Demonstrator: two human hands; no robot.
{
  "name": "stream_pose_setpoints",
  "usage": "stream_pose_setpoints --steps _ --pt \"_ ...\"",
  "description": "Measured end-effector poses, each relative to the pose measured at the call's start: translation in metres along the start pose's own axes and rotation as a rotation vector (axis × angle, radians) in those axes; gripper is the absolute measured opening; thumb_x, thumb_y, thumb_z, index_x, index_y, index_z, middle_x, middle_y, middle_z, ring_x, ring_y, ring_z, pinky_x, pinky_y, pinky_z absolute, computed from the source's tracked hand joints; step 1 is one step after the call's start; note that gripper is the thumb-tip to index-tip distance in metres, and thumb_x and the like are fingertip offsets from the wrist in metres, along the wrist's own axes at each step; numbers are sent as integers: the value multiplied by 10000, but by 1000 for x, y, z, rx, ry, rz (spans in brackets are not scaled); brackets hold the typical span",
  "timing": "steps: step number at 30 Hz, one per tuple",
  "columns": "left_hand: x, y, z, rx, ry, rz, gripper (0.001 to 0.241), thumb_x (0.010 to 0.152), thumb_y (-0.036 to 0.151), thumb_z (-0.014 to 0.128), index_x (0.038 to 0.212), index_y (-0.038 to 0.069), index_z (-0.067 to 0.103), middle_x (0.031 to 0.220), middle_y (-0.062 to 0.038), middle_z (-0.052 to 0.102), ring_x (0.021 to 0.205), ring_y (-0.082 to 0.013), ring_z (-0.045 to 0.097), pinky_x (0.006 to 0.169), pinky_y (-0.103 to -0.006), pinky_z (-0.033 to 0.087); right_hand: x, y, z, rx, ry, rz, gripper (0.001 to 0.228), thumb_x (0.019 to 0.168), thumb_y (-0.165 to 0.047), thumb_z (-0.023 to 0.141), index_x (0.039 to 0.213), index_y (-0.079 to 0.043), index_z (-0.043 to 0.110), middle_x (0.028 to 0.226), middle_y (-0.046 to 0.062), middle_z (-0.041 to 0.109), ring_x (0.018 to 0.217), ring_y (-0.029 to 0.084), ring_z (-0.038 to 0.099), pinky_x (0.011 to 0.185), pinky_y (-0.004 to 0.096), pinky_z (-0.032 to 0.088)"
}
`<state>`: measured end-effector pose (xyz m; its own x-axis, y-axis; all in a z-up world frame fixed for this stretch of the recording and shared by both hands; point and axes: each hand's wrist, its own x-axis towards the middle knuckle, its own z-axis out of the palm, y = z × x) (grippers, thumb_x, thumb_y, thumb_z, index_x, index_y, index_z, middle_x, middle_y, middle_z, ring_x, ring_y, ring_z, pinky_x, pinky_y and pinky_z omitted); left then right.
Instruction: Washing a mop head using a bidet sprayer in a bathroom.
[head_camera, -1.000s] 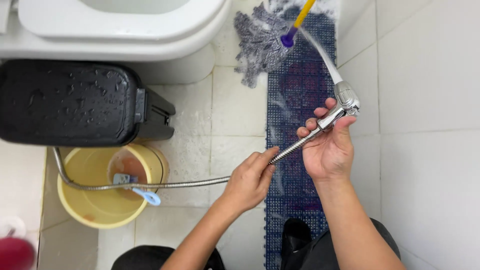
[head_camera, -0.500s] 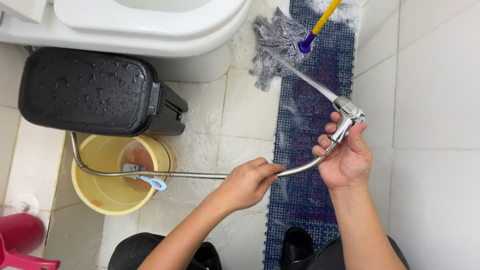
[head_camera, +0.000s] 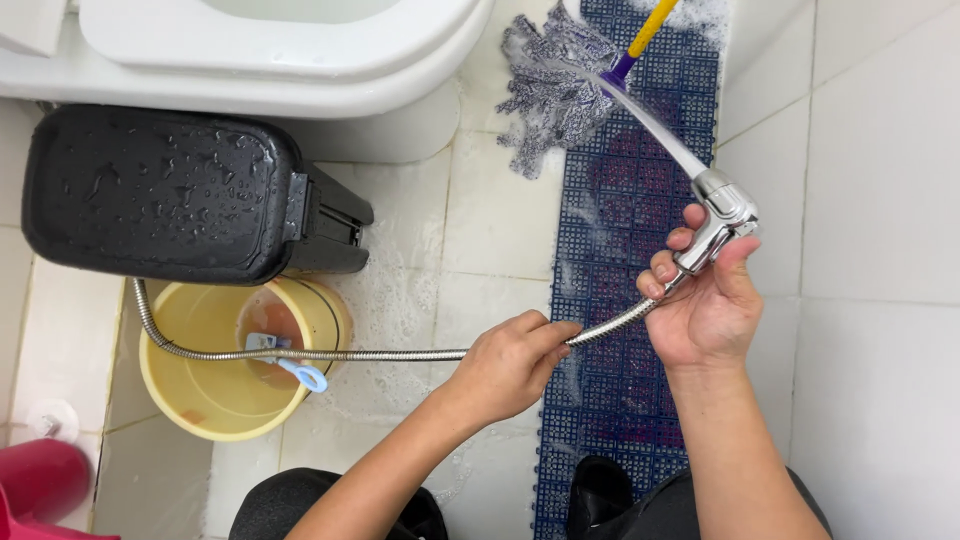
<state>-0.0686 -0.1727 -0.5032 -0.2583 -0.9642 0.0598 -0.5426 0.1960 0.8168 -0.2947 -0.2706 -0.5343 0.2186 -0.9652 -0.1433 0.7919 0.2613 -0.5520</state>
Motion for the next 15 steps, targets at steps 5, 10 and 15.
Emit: stream_pose_setpoints --steps 5,10,15 --pt "6 -4 3 44 -11 -14 262 913 113 695 1173 115 731 853 -108 628 779 -311 673 682 -441 553 2 2 3 -29 -5 13 546 1073 -516 585 1385 -69 600 1054 32 667 829 175 593 691 330 442" --pt "10 -1 2 14 -9 -24 266 912 108 689 1175 95 724 883 -119 639 804 -331 678 701 -447 557 3 0 8 -21 -24 38 571 1065 -522 594 1404 -62 592 1063 32 659 818 173 585 685 326 437" --pt "11 0 -1 15 -14 -23 266 917 110 678 1178 103 726 899 -123 649 815 -336 683 712 -450 559 5 -1 6 -3 -32 34 586 1069 -527 595 1409 -50 587 1066 36 655 824 177 584 688 327 439"
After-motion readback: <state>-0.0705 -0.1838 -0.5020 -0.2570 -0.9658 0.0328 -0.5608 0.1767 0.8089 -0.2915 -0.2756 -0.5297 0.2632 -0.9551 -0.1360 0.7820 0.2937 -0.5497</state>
